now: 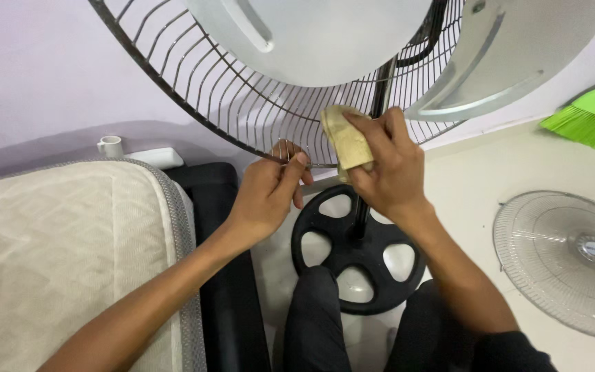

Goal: The person wipes the metal grille and fan blades of a standing fan with a cloth. They rotate the fan head to reach different sections and continue wiping the grille and blades throughout the clip.

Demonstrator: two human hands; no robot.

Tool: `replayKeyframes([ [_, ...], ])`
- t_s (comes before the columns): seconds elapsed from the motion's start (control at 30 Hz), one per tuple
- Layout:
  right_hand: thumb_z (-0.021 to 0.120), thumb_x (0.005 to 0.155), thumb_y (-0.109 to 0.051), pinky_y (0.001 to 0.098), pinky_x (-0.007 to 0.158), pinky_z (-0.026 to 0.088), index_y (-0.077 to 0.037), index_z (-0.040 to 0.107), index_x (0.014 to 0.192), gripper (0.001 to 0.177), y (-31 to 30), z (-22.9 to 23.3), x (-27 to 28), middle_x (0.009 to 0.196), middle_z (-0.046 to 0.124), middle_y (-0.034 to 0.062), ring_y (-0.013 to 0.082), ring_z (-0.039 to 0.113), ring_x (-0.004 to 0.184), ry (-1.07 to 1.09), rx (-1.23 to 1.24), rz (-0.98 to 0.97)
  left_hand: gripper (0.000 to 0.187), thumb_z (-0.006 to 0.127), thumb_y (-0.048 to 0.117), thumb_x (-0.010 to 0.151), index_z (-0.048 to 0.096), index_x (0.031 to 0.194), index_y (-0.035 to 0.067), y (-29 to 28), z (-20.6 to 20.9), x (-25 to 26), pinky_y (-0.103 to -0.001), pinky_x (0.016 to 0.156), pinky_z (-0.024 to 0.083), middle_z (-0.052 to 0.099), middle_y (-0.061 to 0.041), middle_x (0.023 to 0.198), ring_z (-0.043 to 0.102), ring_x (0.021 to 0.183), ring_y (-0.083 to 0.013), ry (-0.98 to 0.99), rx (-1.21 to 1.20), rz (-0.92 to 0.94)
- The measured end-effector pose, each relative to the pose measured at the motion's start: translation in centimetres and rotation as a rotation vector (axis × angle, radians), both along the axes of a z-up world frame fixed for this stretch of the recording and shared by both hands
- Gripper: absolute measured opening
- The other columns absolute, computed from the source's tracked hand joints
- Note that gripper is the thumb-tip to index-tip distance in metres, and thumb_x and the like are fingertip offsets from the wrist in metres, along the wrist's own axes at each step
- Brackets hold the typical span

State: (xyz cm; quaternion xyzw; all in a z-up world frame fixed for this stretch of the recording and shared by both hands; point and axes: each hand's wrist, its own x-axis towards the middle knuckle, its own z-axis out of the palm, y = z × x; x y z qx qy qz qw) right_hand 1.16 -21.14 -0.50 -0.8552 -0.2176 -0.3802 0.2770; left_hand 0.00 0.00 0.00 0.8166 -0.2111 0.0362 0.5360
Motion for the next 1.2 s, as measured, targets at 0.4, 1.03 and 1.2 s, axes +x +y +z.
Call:
replayKeyframes([
  [0.4,0.079,0.080,-0.013,0.0375,0.072,0.052,-0.008,0.071,0.124,0.045,-2.9,2.4,0.1,0.101,0.057,0.0097,0.0270,0.061,0.087,0.140,-0.067,0.260,0.035,0.041,0.029,0.108,0.061,0.101,0.001,0.2,0.1,-0.3,-0.028,0.047,0.048,0.070,-0.007,0.074,0.064,0.051,-0.0124,-0.044,-0.025,-0.036],
  [1.03,0.078,0.082,-0.005,0.0378,0.067,0.050,-0.003,0.063,0.132,0.052,-1.4,0.7,3.7,0.106,0.045,0.0122,0.0236,0.057,0.080,-0.254,0.096,-0.066,0.042,0.040,0.026,0.108,0.070,0.095,-0.001,-0.2,0.0,-0.6,-0.030,0.055,0.051,0.069,-0.010,0.064,0.062,0.050,-0.0164,0.012,0.076,0.034],
  [1.2,0.075,0.087,-0.003,0.0380,0.067,0.050,-0.003,0.064,0.131,0.044,-1.5,0.6,3.0,0.102,0.047,0.0117,0.0247,0.058,0.081,-0.178,0.074,-0.052,0.033,0.041,0.025,0.108,0.061,0.103,-0.001,-0.2,0.2,-0.6,-0.028,0.053,0.052,0.072,-0.007,0.077,0.066,0.056,-0.0135,-0.029,0.007,-0.012],
])
